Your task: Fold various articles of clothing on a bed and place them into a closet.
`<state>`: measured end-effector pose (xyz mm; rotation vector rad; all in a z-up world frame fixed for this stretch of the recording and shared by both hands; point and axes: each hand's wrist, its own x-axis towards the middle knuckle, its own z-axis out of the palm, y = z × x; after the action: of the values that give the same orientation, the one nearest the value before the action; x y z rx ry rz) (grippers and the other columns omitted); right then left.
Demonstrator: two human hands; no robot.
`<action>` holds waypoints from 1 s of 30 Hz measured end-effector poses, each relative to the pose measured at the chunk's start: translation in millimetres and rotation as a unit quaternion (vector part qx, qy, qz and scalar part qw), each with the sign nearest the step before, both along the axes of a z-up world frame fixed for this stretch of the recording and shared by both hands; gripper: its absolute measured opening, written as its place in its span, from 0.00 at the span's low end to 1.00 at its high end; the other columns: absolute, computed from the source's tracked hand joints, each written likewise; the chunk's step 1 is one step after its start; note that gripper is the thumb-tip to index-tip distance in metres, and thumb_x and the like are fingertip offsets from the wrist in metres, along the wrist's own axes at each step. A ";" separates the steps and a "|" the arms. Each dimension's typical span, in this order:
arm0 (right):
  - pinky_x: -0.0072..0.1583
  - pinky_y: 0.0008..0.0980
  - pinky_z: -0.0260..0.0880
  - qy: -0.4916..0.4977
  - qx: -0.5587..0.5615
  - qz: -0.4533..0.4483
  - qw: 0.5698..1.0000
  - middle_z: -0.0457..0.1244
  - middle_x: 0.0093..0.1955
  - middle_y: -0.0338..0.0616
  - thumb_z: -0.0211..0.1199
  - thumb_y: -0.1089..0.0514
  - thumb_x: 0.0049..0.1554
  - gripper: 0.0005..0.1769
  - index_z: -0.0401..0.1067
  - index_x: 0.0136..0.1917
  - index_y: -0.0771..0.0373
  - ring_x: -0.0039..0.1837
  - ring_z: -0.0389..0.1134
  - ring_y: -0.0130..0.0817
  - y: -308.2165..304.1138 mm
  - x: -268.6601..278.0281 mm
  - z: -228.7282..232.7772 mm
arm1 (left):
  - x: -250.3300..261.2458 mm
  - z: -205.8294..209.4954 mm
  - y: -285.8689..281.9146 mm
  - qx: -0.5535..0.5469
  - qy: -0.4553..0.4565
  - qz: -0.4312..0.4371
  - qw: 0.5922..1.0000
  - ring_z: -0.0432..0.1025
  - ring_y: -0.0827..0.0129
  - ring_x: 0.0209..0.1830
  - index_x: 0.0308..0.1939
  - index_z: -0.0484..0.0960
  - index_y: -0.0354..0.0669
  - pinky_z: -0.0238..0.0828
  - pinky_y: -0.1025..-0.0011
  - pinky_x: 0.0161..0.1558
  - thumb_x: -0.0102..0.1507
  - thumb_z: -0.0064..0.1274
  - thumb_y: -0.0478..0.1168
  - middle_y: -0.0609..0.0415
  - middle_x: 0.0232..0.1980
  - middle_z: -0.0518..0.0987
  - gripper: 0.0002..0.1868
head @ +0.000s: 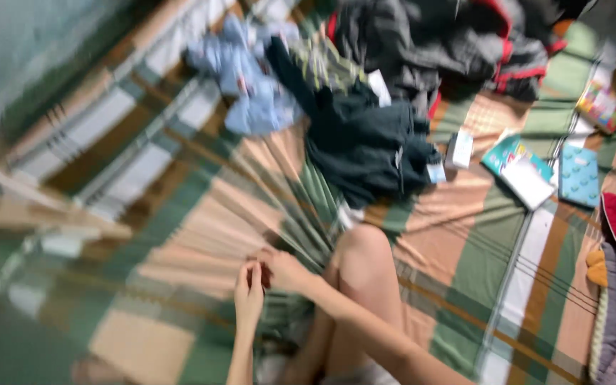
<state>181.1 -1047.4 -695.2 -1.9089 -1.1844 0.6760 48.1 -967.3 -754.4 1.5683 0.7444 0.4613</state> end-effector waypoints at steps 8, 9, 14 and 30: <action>0.54 0.45 0.72 -0.103 -0.028 -0.050 0.993 0.68 0.53 0.52 0.61 0.58 0.56 0.14 0.74 0.56 0.59 0.54 0.71 0.53 -71.6 73.3 -32.2 | -61.2 -13.0 -78.6 -0.180 0.094 0.026 0.979 0.72 0.77 0.31 0.55 0.80 0.45 0.65 0.75 0.31 0.68 0.49 0.44 0.57 0.37 0.81 0.14; 0.55 0.46 0.72 -0.102 -0.002 -0.132 0.986 0.69 0.56 0.51 0.61 0.57 0.55 0.18 0.75 0.59 0.57 0.56 0.71 0.53 -68.2 97.6 -12.5 | -64.1 -12.7 -78.5 -0.165 0.104 0.024 0.980 0.74 0.76 0.32 0.55 0.81 0.43 0.66 0.75 0.32 0.69 0.49 0.44 0.56 0.38 0.83 0.14; 0.57 0.50 0.71 -0.158 -0.115 -0.265 0.944 0.65 0.59 0.53 0.64 0.51 0.55 0.19 0.74 0.59 0.54 0.61 0.67 0.55 -64.9 201.2 -45.8 | -56.5 -17.7 -77.8 -0.151 0.089 -0.001 0.985 0.73 0.77 0.32 0.55 0.81 0.42 0.67 0.77 0.32 0.69 0.49 0.43 0.57 0.38 0.82 0.13; 0.68 0.51 0.60 -0.378 -0.214 -0.312 0.845 0.68 0.51 0.45 0.65 0.59 0.56 0.04 0.75 0.46 0.57 0.60 0.67 0.44 -72.3 245.6 -114.1 | 144.7 -13.3 30.8 0.102 0.033 -0.118 0.987 0.79 0.65 0.40 0.55 0.79 0.42 0.76 0.69 0.44 0.67 0.51 0.36 0.51 0.40 0.83 0.12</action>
<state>426.7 -1119.7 -809.3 -2.8886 -0.7460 -0.2417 192.9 -936.4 -767.7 1.8458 0.5651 0.3180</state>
